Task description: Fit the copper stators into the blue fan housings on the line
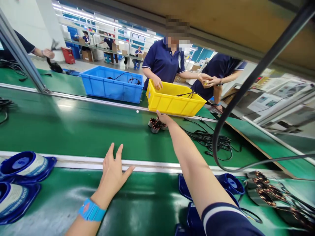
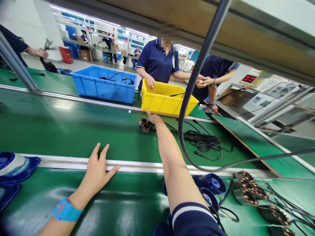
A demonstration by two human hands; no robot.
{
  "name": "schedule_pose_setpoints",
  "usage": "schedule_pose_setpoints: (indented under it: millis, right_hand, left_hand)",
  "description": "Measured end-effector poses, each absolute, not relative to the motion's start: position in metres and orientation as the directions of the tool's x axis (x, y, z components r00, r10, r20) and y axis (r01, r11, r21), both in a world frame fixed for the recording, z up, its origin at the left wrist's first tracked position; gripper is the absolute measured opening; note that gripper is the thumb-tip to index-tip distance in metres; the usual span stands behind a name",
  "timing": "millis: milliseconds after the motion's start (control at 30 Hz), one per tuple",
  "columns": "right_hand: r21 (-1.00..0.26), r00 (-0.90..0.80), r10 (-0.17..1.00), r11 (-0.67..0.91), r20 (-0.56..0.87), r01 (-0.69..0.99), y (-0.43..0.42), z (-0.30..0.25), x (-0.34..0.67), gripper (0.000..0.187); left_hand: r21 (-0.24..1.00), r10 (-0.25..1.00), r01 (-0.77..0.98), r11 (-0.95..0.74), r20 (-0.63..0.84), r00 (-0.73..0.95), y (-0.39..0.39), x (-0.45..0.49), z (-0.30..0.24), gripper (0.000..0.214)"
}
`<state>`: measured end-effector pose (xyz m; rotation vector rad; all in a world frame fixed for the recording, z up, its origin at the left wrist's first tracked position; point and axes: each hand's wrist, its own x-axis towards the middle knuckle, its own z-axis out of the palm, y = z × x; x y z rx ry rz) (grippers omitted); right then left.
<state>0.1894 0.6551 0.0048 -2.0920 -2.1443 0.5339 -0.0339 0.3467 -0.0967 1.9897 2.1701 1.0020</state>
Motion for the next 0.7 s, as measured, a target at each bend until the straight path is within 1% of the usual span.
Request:
schedule_pose_setpoints:
  millis: [67, 100, 133, 200, 267, 367, 433, 533, 600, 700]
  right_hand:
    - [-0.357, -0.102, 0.964, 0.008, -0.246, 0.934, 0.648, 0.009, 0.189, 0.097]
    - [-0.37, -0.118, 0.953, 0.008, -0.277, 0.929, 0.645, 0.011, 0.188, 0.099]
    - [-0.37, -0.127, 0.946, 0.008, -0.297, 0.929, 0.641, 0.011, 0.185, 0.099]
    - [-0.331, -0.112, 0.946, 0.006, -0.304, 0.944, 0.632, 0.008, 0.178, 0.096]
    - [-0.255, -0.06, 0.963, -0.01, -0.263, 0.967, 0.624, 0.002, 0.169, 0.099]
    - [-0.151, 0.043, 0.989, -0.064, -0.14, 0.986, 0.609, -0.011, 0.156, 0.11]
    - [-0.123, 0.086, 0.995, -0.092, -0.056, 0.988, 0.601, -0.018, 0.152, 0.105]
    - [-0.113, 0.093, 0.995, -0.089, 0.028, 0.99, 0.59, -0.023, 0.153, 0.086]
    - [-0.113, 0.077, 0.996, -0.072, 0.043, 0.991, 0.583, -0.021, 0.155, 0.078]
    - [-0.132, 0.03, 0.999, -0.025, 0.036, 0.991, 0.565, -0.013, 0.154, 0.075]
  left_hand:
    - [0.467, 0.902, 0.884, -0.024, 0.391, -0.182, 0.346, -0.034, -0.096, 0.087]
    - [0.465, 0.903, 0.885, -0.023, 0.389, -0.181, 0.346, -0.034, -0.095, 0.087]
    - [0.462, 0.906, 0.887, -0.022, 0.385, -0.178, 0.346, -0.034, -0.095, 0.087]
    - [0.455, 0.908, 0.89, -0.019, 0.38, -0.175, 0.346, -0.034, -0.095, 0.087]
    - [0.451, 0.909, 0.892, -0.021, 0.38, -0.171, 0.346, -0.035, -0.095, 0.087]
    - [0.448, 0.908, 0.893, -0.026, 0.385, -0.167, 0.347, -0.035, -0.093, 0.085]
    - [0.454, 0.909, 0.891, -0.025, 0.382, -0.169, 0.346, -0.035, -0.093, 0.085]
    - [0.482, 0.913, 0.876, -0.017, 0.365, -0.183, 0.346, -0.034, -0.093, 0.086]
    - [0.517, 0.913, 0.856, -0.023, 0.361, -0.193, 0.346, -0.034, -0.093, 0.086]
    - [0.562, 0.902, 0.826, -0.041, 0.377, -0.212, 0.346, -0.034, -0.09, 0.088]
